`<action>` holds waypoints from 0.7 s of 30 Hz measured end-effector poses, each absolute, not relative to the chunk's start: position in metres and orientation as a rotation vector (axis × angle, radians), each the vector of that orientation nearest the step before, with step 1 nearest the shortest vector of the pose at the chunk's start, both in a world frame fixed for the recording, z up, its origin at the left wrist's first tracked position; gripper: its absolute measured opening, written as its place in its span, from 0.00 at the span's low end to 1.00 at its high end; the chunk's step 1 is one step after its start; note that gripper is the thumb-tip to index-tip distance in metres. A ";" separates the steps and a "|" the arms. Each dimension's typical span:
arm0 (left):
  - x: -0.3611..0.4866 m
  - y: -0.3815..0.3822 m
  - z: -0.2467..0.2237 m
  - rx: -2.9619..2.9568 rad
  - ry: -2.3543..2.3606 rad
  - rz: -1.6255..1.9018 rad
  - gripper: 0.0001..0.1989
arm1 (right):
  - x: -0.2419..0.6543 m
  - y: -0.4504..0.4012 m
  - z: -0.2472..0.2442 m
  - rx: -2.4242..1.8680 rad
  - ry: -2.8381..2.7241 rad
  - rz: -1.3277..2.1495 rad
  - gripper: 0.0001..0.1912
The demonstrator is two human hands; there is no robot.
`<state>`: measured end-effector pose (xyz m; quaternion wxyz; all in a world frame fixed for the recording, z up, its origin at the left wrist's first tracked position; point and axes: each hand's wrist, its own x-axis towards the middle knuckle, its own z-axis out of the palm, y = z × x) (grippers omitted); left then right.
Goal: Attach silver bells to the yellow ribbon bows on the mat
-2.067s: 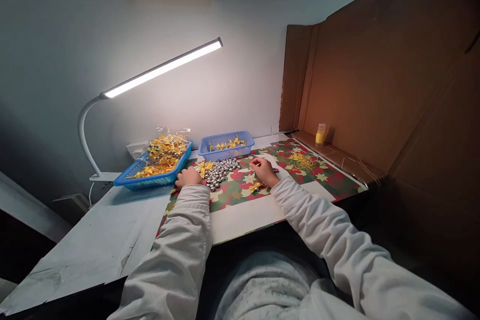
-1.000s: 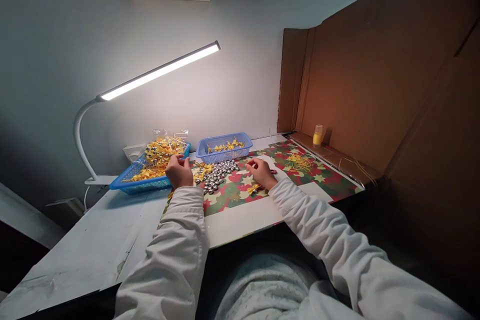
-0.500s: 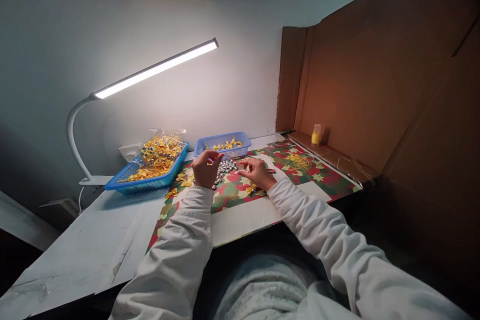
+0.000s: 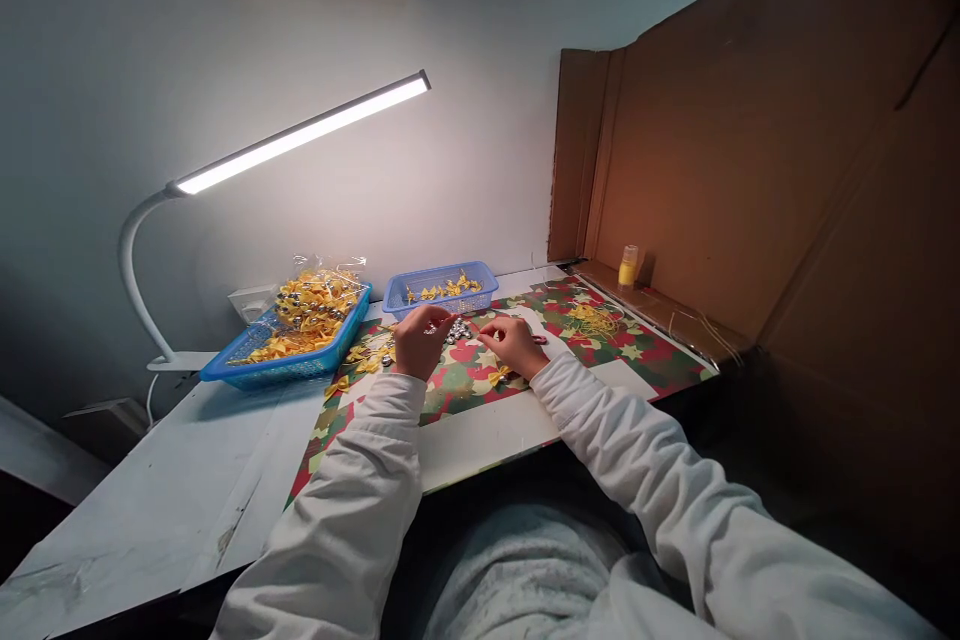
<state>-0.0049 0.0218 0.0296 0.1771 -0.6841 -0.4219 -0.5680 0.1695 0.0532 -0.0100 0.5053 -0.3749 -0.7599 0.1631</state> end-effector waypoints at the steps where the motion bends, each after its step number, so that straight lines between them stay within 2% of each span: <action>1: -0.004 0.021 0.030 -1.955 -1.194 -1.596 0.12 | 0.169 0.054 -0.010 -0.911 -1.831 0.386 0.04; 7: -0.005 0.020 0.030 -2.124 -1.233 -1.367 0.10 | 0.171 0.055 -0.011 -0.964 -1.755 0.291 0.06; 14: -0.008 0.024 0.023 -2.292 -1.588 -0.919 0.08 | 0.173 0.062 -0.016 -1.006 -1.784 0.132 0.07; 21: -0.007 0.020 0.025 -2.225 -1.617 -1.022 0.09 | 0.173 0.065 -0.018 -1.053 -1.775 0.094 0.08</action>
